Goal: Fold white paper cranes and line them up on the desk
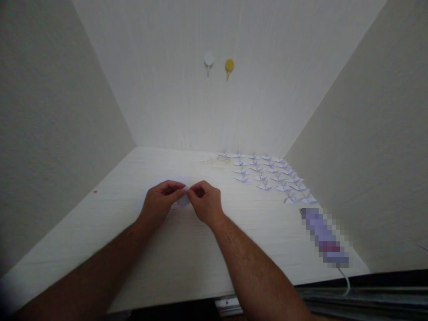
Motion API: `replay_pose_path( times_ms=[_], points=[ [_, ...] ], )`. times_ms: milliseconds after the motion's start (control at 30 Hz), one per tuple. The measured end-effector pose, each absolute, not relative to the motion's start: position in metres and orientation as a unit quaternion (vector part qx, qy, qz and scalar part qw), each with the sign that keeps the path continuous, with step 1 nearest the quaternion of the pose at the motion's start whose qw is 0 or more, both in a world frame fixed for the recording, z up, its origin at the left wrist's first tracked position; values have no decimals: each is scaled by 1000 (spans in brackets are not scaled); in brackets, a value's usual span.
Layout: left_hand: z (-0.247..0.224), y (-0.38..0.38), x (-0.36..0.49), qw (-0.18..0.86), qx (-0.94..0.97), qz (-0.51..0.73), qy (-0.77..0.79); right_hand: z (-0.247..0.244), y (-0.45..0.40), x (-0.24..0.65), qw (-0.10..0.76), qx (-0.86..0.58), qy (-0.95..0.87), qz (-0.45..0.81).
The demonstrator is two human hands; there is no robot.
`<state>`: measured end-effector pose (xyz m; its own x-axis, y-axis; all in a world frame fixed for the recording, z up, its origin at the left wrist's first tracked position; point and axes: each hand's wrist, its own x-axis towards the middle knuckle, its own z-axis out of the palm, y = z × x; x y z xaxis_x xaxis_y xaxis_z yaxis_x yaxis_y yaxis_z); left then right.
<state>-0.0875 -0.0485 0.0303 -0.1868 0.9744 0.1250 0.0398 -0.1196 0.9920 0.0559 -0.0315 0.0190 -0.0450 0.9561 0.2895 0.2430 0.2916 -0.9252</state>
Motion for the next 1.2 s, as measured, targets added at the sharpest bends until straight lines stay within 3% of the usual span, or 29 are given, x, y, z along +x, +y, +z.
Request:
replay_pose_path(
  times_ms=[467,967,1200],
  points=[
    [27,-44,-90,591,352,582,433,20,-34,55,510,-451,-642,352],
    [25,-43,-87,581,368,579,437,17,-34,56,499,-448,-670,320],
    [24,-43,-87,510,434,566,480,17,-33,56,498,-461,-668,306]
  ],
)
